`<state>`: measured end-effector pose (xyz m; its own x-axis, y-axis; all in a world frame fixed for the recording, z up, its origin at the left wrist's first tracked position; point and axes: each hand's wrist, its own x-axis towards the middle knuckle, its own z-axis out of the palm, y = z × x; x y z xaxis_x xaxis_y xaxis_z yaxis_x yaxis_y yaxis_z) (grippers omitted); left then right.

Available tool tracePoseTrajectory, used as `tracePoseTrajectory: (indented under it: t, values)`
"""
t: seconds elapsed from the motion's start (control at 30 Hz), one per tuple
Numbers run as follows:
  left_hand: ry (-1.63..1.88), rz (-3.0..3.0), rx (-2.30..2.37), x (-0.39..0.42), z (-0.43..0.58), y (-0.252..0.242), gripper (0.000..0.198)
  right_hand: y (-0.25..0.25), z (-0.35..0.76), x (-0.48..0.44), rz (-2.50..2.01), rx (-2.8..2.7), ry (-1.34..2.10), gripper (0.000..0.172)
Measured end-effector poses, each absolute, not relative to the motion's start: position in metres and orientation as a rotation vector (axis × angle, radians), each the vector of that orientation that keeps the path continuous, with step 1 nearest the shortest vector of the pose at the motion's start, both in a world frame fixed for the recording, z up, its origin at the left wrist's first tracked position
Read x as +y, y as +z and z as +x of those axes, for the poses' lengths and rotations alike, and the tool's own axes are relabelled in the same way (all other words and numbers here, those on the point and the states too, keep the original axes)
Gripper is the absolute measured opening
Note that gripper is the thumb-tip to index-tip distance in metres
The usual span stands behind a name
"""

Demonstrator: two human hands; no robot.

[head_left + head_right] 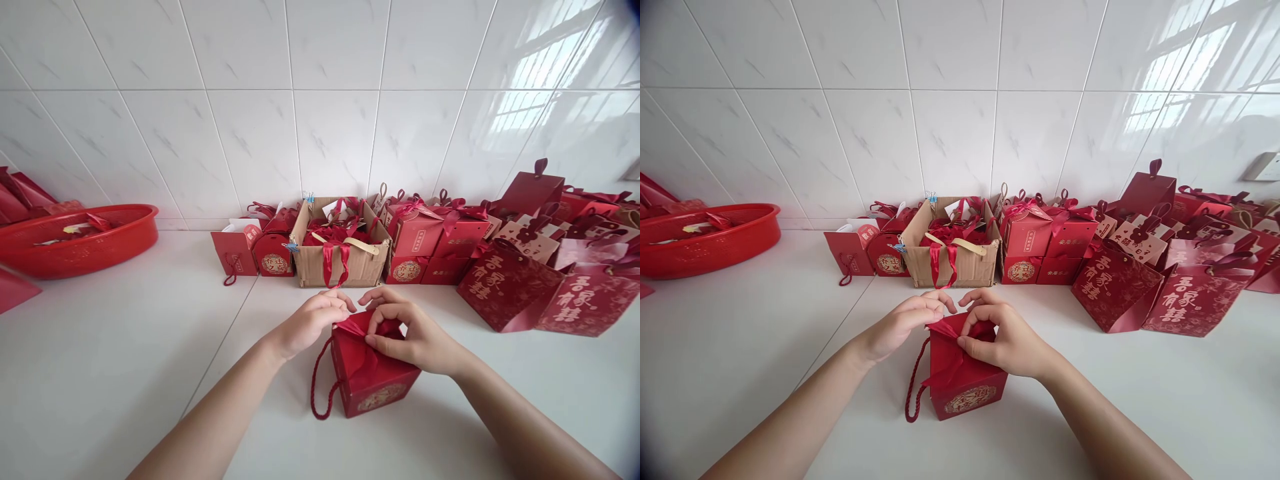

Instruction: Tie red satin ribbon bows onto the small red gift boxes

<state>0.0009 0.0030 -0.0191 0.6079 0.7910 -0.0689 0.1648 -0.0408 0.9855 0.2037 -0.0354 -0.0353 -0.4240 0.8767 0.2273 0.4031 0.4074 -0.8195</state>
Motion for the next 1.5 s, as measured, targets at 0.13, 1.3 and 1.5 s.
tracePoseTrajectory:
  t: [0.13, 1.3, 1.5]
  values:
    - [0.639, 1.479, 0.784, 0.003, 0.001, -0.021, 0.017, -0.038, 0.206, -0.035, -1.09, -1.95, 0.98, 0.015]
    - [0.777, 1.247, 0.687, 0.019, -0.001, -0.041, 0.044, -0.05, 0.251, -0.014, -0.772, -2.11, 1.158, 0.098]
    - [0.717, 1.08, 0.668, 0.024, 0.001, -0.052, 0.042, -0.064, 0.235, -0.051, -1.004, -2.117, 1.068, 0.118]
